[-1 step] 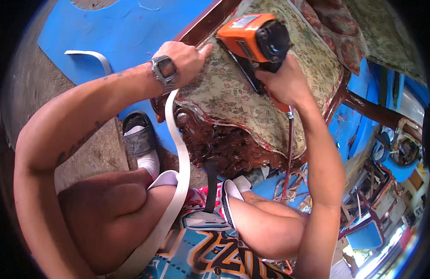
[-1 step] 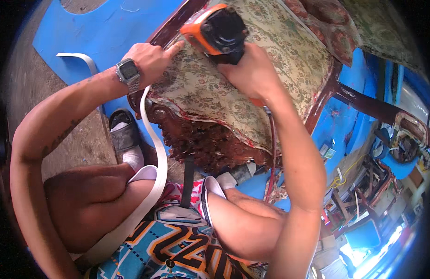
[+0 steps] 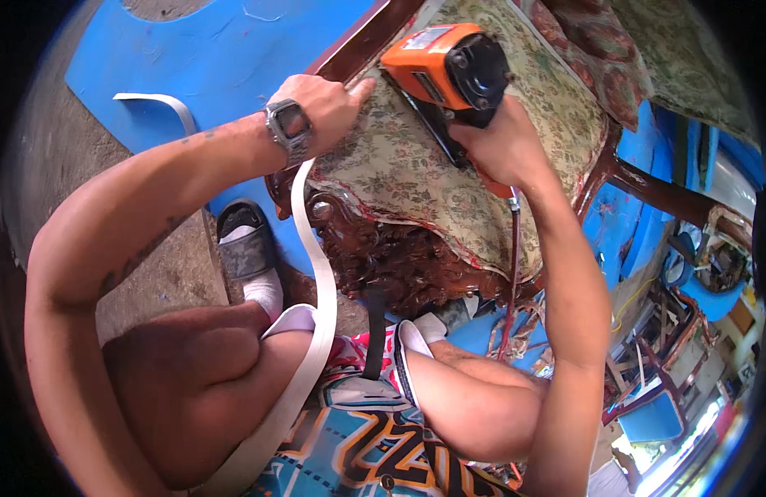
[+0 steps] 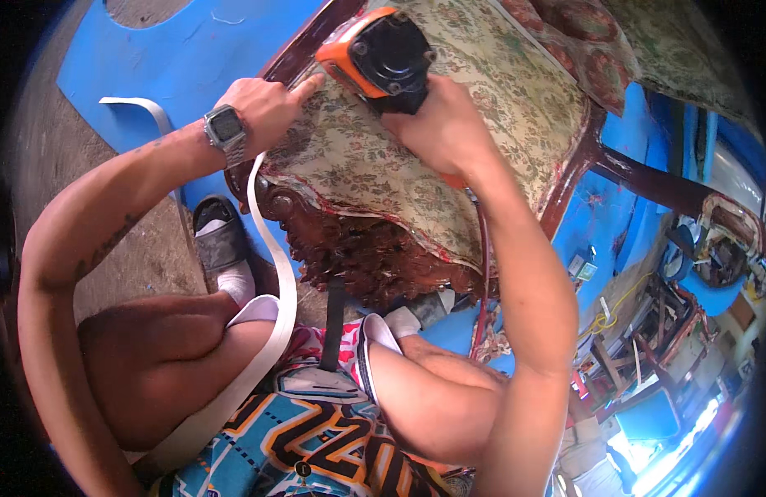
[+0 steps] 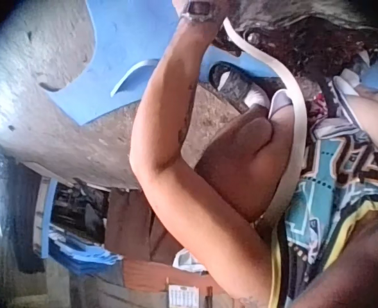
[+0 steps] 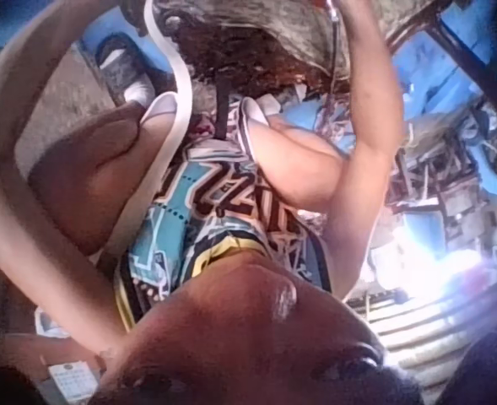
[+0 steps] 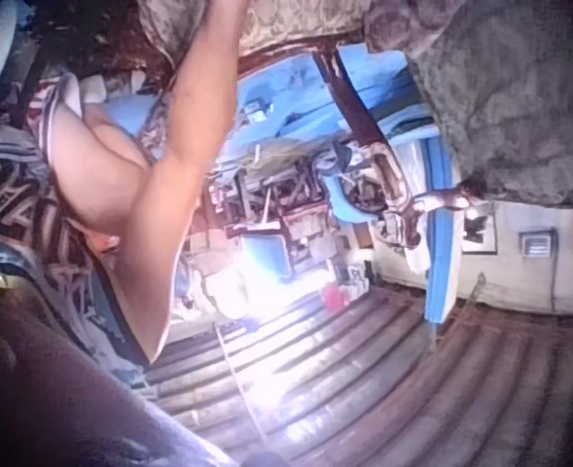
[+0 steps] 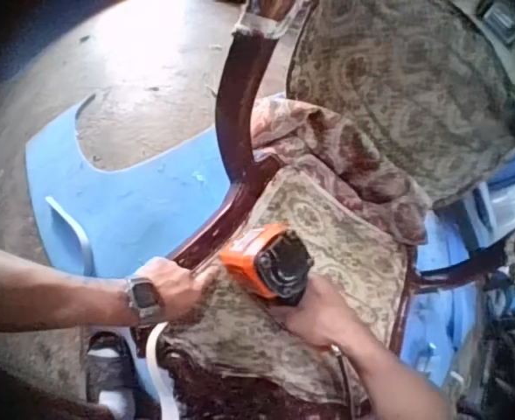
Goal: Attaching upholstery trim to the frame of a wooden chair using a pneumatic staple gun.
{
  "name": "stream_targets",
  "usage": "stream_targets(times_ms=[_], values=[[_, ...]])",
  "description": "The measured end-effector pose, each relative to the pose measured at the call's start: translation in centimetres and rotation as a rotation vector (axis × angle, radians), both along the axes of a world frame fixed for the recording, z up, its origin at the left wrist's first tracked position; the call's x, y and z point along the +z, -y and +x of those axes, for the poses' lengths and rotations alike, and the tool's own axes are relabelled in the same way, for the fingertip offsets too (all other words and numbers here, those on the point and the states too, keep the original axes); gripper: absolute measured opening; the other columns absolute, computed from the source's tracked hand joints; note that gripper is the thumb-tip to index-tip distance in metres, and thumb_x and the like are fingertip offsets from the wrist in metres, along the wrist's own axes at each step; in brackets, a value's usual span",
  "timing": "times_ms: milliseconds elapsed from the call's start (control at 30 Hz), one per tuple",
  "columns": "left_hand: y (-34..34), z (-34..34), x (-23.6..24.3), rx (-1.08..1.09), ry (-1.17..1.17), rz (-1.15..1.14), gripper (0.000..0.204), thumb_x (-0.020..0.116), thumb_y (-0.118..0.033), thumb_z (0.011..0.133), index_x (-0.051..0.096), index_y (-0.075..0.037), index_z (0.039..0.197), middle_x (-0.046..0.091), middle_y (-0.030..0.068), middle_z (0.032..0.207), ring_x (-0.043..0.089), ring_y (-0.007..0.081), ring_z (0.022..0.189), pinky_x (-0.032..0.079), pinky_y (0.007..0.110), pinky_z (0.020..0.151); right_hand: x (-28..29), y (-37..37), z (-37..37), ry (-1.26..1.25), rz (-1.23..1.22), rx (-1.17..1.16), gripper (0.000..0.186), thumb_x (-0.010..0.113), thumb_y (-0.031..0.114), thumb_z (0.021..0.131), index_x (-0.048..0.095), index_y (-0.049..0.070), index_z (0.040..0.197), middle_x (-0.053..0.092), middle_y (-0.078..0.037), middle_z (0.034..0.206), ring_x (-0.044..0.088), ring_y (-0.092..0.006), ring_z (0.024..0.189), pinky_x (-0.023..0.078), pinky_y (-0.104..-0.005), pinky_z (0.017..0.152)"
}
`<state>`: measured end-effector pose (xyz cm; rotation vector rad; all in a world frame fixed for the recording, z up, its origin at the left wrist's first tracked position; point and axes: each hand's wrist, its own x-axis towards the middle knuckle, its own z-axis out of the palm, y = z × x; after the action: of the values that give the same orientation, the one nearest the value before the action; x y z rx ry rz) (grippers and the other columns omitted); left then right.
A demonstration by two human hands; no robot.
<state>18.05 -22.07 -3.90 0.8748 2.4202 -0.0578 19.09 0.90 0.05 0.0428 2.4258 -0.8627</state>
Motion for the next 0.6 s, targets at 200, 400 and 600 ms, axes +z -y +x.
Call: stream_targets(times_ms=[200, 400, 600], values=[[0.0, 0.0, -0.5, -0.012, -0.036, -0.011, 0.057, 0.046, -0.01, 0.088, 0.033, -0.009, 0.144, 0.065, 0.0105, 0.07, 0.067, 0.0258, 0.067, 0.052, 0.038, 0.056, -0.8, -2.6, 0.3, -0.04, -0.022, -0.109, 0.034, 0.07, 0.02, 0.073, 0.065, -0.002, 0.1, 0.068, -0.018, 0.079, 0.067, -0.0293, 0.074, 0.051, -0.0374, 0.071], [0.8, 0.7, -0.9, 0.001, -0.036, 0.028, 0.057, 0.053, -0.018, 0.09, 0.034, -0.01, 0.143, 0.065, 0.0128, 0.083, 0.065, 0.0263, 0.072, 0.049, 0.039, 0.057, 0.3, -4.9, 0.5, -0.015, -0.18, -0.249, 0.021, 0.069, 0.017, 0.077, 0.064, 0.001, 0.09, 0.061, -0.004, 0.061, 0.059, -0.0132, 0.052, 0.046, -0.0297, 0.052], [1.7, 2.0, -1.3, 0.01, -0.238, 0.254, 0.053, 0.052, -0.009, 0.084, 0.043, -0.006, 0.136, 0.067, 0.0104, 0.081, 0.067, 0.0249, 0.078, 0.052, 0.037, 0.061, 0.6, -2.9, 0.2, -0.036, -0.057, -0.123, 0.032, 0.072, 0.013, 0.073, 0.066, 0.002, 0.102, 0.069, -0.014, 0.084, 0.065, -0.0219, 0.078, 0.049, -0.0347, 0.074]])
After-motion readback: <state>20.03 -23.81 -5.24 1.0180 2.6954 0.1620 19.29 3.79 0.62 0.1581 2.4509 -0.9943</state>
